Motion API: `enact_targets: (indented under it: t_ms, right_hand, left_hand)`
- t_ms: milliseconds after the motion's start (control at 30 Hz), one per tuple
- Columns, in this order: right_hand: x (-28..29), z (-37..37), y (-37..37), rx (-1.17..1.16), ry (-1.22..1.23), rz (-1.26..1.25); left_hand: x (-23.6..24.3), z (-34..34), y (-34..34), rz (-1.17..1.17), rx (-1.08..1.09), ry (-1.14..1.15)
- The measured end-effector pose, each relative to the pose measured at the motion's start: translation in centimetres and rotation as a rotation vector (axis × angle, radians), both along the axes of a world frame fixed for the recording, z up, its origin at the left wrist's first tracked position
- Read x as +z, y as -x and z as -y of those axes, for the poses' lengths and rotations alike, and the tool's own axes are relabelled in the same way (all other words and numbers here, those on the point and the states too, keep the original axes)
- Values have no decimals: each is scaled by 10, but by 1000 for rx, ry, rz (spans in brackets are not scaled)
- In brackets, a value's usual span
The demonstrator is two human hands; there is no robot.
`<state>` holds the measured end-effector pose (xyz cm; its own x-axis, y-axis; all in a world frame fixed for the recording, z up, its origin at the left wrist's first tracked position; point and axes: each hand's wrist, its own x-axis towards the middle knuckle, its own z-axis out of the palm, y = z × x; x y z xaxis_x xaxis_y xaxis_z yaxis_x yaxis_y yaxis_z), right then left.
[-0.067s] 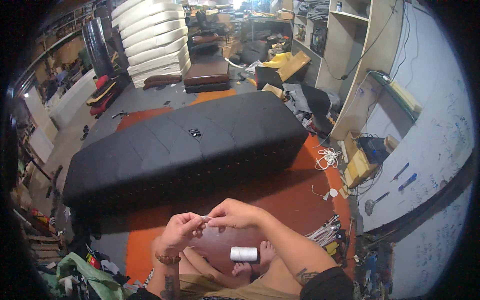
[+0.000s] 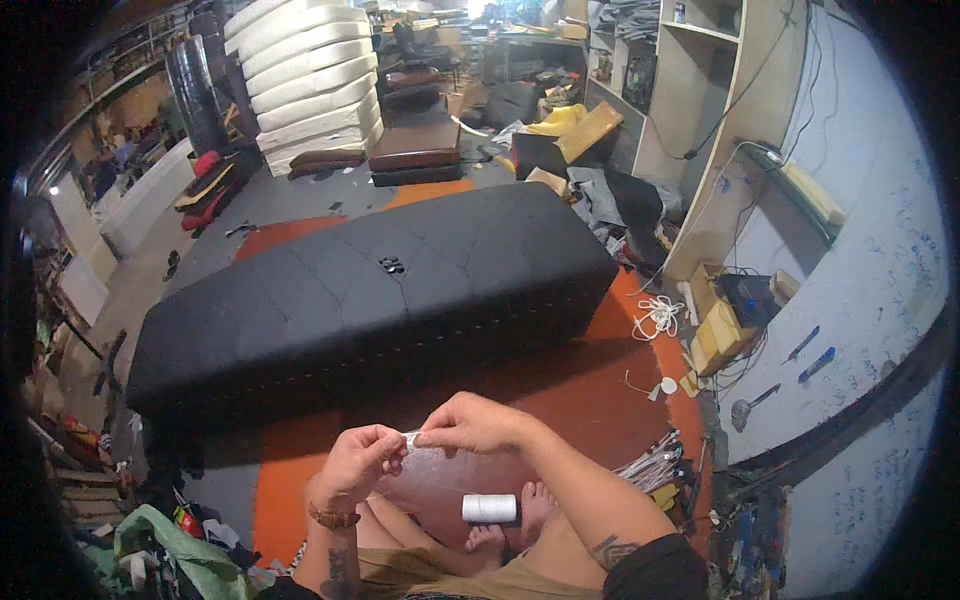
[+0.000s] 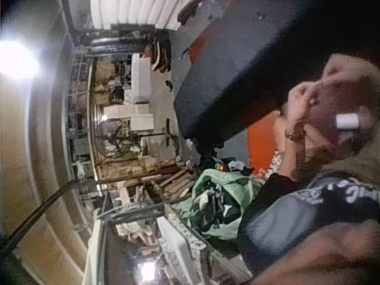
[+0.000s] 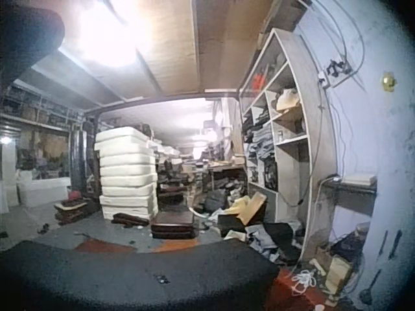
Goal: The person sits on the floor and repeatedly threads white cord through pre-punched holes in a black upholstered bench. They pull the cord tight, tie knots, and trim excess length while working on the bench's edge.
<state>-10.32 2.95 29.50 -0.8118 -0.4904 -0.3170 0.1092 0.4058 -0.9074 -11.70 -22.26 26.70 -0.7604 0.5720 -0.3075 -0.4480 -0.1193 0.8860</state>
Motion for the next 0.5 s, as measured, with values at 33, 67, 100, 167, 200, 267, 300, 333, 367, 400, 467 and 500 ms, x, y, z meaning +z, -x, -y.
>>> enact_targets:
  t_ms: [33, 67, 100, 167, 200, 267, 300, 333, 367, 400, 467, 500]
  right_hand:
    - [3, -2, -1, -41, 50, 11]
    - [12, -5, -3, -83, 100, 21]
    - [20, -7, -4, -126, 147, 32]
    - [28, -7, -4, -137, 126, -12]
    - [27, -7, -4, -160, 145, -56]
    - [27, -8, -1, -207, 139, -127]
    - [26, -11, 4, -229, 115, -154]
    - [26, -13, 7, -252, 90, -181]
    - [24, -14, 9, -265, 89, -195]
    - [21, -16, 10, -277, 87, -209]
    - [20, -16, 11, -299, 79, -227]
    - [19, -16, 11, -308, 73, -231]
  left_hand:
    - [0, 4, 0, -19, -7, 25]
    - [1, 6, -1, -40, -15, 49]
    - [2, 7, -1, -58, -24, 71]
    - [5, 2, -6, -173, -32, 89]
    - [6, -3, -9, -228, -37, 99]
    - [8, -13, -10, -315, -1, 108]
    - [10, -18, -8, -361, 17, 110]
    - [9, -21, -6, -384, 30, 120]
    - [5, -22, -6, -402, 45, 135]
    - [1, -24, -5, -421, 60, 150]
    - [-4, -25, -7, -473, 80, 169]
    - [-6, -25, -7, -498, 90, 179]
